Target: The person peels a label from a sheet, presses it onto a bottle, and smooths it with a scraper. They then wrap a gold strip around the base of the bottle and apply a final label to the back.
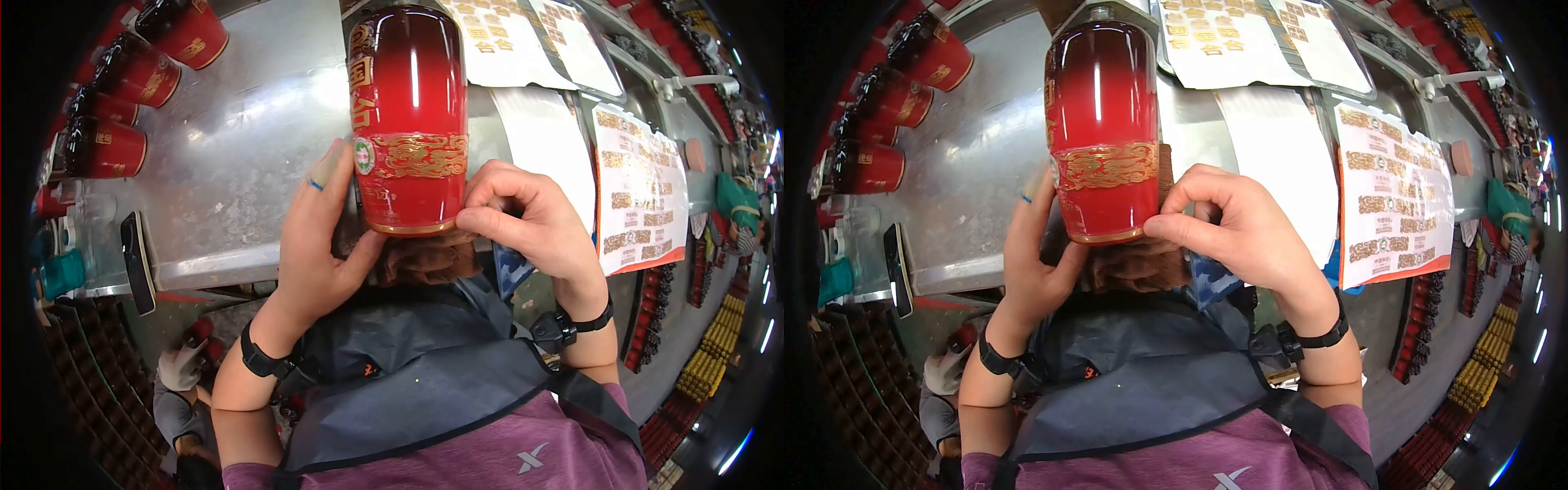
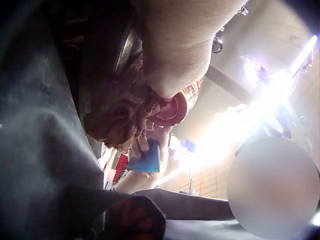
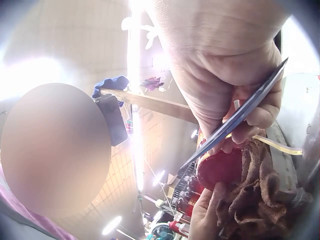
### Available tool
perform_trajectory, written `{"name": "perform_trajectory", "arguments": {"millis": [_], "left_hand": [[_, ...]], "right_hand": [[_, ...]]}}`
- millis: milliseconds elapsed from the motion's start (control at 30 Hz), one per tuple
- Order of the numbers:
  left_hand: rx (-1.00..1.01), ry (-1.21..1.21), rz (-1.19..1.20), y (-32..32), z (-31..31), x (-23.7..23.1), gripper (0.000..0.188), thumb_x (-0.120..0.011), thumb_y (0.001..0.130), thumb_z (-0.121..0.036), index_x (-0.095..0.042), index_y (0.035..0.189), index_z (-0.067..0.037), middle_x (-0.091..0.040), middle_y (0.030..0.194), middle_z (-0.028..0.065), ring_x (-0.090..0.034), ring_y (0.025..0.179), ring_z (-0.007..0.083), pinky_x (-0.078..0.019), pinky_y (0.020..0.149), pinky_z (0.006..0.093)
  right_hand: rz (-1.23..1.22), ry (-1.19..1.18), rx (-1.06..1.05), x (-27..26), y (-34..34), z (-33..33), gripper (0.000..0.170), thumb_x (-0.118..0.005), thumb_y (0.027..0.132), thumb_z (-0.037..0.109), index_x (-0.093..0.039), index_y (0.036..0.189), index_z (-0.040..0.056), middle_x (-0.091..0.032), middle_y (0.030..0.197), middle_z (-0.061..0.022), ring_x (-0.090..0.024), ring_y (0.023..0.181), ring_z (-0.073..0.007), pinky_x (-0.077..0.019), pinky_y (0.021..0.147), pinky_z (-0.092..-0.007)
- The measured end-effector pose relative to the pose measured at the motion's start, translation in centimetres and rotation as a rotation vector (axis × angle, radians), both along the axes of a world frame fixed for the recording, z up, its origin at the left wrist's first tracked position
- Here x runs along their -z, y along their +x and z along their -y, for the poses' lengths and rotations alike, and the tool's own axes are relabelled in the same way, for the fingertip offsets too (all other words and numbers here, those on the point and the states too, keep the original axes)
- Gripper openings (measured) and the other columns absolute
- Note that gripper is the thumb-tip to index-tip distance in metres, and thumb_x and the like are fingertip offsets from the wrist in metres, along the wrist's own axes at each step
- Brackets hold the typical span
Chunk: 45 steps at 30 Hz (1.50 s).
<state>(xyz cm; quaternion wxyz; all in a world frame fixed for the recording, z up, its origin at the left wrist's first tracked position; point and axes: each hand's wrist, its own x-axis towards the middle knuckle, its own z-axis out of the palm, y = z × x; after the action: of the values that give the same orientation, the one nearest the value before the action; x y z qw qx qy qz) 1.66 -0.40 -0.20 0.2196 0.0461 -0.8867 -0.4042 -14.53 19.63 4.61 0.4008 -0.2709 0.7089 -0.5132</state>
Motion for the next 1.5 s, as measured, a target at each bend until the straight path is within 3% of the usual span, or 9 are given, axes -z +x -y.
{"name": "perform_trajectory", "arguments": {"millis": [200, 467, 667, 900, 1100, 1200, 1333, 1433, 1500], "left_hand": [[0.032, -0.091, -0.068, 3.4, -1.1, -0.4, 0.047, -0.069, 0.084, -0.011, -0.059, 0.126, 0.006, -0.062, 0.126, 0.0249, -0.063, 0.111, 0.0405, -0.0508, 0.094, 0.0435], [0.095, -0.277, -0.240, 2.7, -2.0, -0.9, 0.038, -0.069, 0.083, -0.009, -0.066, 0.119, 0.000, -0.064, 0.124, 0.0193, -0.063, 0.114, 0.0355, -0.0559, 0.094, 0.0427], [0.242, -0.711, -0.317, 1.2, -2.2, -0.6, 0.033, -0.073, 0.081, -0.018, -0.071, 0.114, -0.015, -0.061, 0.128, 0.0070, -0.056, 0.119, 0.0342, -0.0568, 0.089, 0.0394], [0.043, -0.430, -0.200, 3.0, -1.8, -0.6, 0.033, -0.069, 0.080, -0.008, -0.074, 0.111, -0.013, -0.062, 0.124, 0.0050, -0.058, 0.117, 0.0301, -0.0595, 0.088, 0.0379], [0.174, -0.620, -0.312, 1.2, -1.8, 0.1, 0.039, -0.075, 0.075, -0.016, -0.073, 0.114, -0.015, -0.060, 0.130, 0.0026, -0.052, 0.122, 0.0319, -0.0559, 0.089, 0.0382], [0.210, -0.687, -0.307, 1.0, -2.3, 0.7, 0.042, -0.076, 0.072, -0.015, -0.074, 0.113, -0.023, -0.057, 0.131, -0.0018, -0.043, 0.127, 0.0275, -0.0532, 0.090, 0.0351], [0.130, -0.526, -0.231, 2.3, -1.9, 0.7, 0.039, -0.075, 0.075, -0.017, -0.074, 0.113, -0.022, -0.058, 0.130, -0.0006, -0.047, 0.124, 0.0267, -0.0533, 0.090, 0.0364], [0.124, -0.594, -0.227, 2.6, -1.2, -0.2, 0.036, -0.073, 0.077, -0.020, -0.074, 0.113, -0.022, -0.060, 0.123, -0.0011, -0.050, 0.120, 0.0256, -0.0532, 0.090, 0.0371], [0.146, -0.791, -0.305, 2.2, -1.2, -1.1, 0.034, -0.072, 0.079, -0.021, -0.075, 0.113, -0.021, -0.063, 0.117, -0.0008, -0.052, 0.117, 0.0252, -0.0526, 0.091, 0.0375]], "right_hand": [[0.026, -0.018, -0.003, 0.3, -0.2, 0.0, 0.016, -0.078, 0.086, 0.012, -0.066, 0.079, 0.0046, -0.045, 0.067, 0.0074, -0.037, 0.058, -0.0020, -0.0293, 0.052, -0.0218], [0.032, -0.005, -0.018, 0.1, -0.2, 0.1, 0.017, -0.077, 0.087, 0.013, -0.064, 0.080, 0.0049, -0.043, 0.063, 0.0090, -0.035, 0.057, -0.0014, -0.0279, 0.051, -0.0210], [0.037, -0.020, -0.013, 0.4, -0.1, 0.1, 0.016, -0.077, 0.087, 0.013, -0.064, 0.080, 0.0048, -0.043, 0.063, 0.0085, -0.036, 0.058, -0.0017, -0.0286, 0.051, -0.0214], [0.004, -0.004, -0.021, 0.4, -0.2, 0.1, 0.019, -0.077, 0.087, 0.015, -0.065, 0.079, 0.0040, -0.044, 0.063, 0.0072, -0.037, 0.057, -0.0028, -0.0299, 0.051, -0.0223], [0.023, 0.003, -0.027, 0.2, -0.3, 0.1, 0.018, -0.077, 0.087, 0.015, -0.065, 0.079, 0.0035, -0.045, 0.064, 0.0063, -0.039, 0.058, -0.0033, -0.0303, 0.052, -0.0229], [0.014, 0.008, -0.028, 0.2, -0.3, 0.2, 0.019, -0.077, 0.086, 0.016, -0.066, 0.078, 0.0033, -0.046, 0.066, 0.0050, -0.039, 0.058, -0.0037, -0.0307, 0.052, -0.0236], [-0.015, 0.010, -0.039, 0.3, -0.3, 0.3, 0.021, -0.078, 0.086, 0.018, -0.066, 0.077, 0.0031, -0.047, 0.067, 0.0030, -0.040, 0.058, -0.0046, -0.0314, 0.052, -0.0245], [-0.026, 0.009, -0.047, 0.3, -0.3, 0.3, 0.021, -0.078, 0.086, 0.018, -0.067, 0.077, 0.0030, -0.047, 0.068, 0.0025, -0.040, 0.058, -0.0051, -0.0318, 0.052, -0.0248], [-0.021, 0.018, -0.054, 0.3, -0.4, 0.3, 0.020, -0.077, 0.086, 0.018, -0.067, 0.077, 0.0030, -0.047, 0.068, 0.0024, -0.040, 0.058, -0.0053, -0.0319, 0.052, -0.0250]]}}
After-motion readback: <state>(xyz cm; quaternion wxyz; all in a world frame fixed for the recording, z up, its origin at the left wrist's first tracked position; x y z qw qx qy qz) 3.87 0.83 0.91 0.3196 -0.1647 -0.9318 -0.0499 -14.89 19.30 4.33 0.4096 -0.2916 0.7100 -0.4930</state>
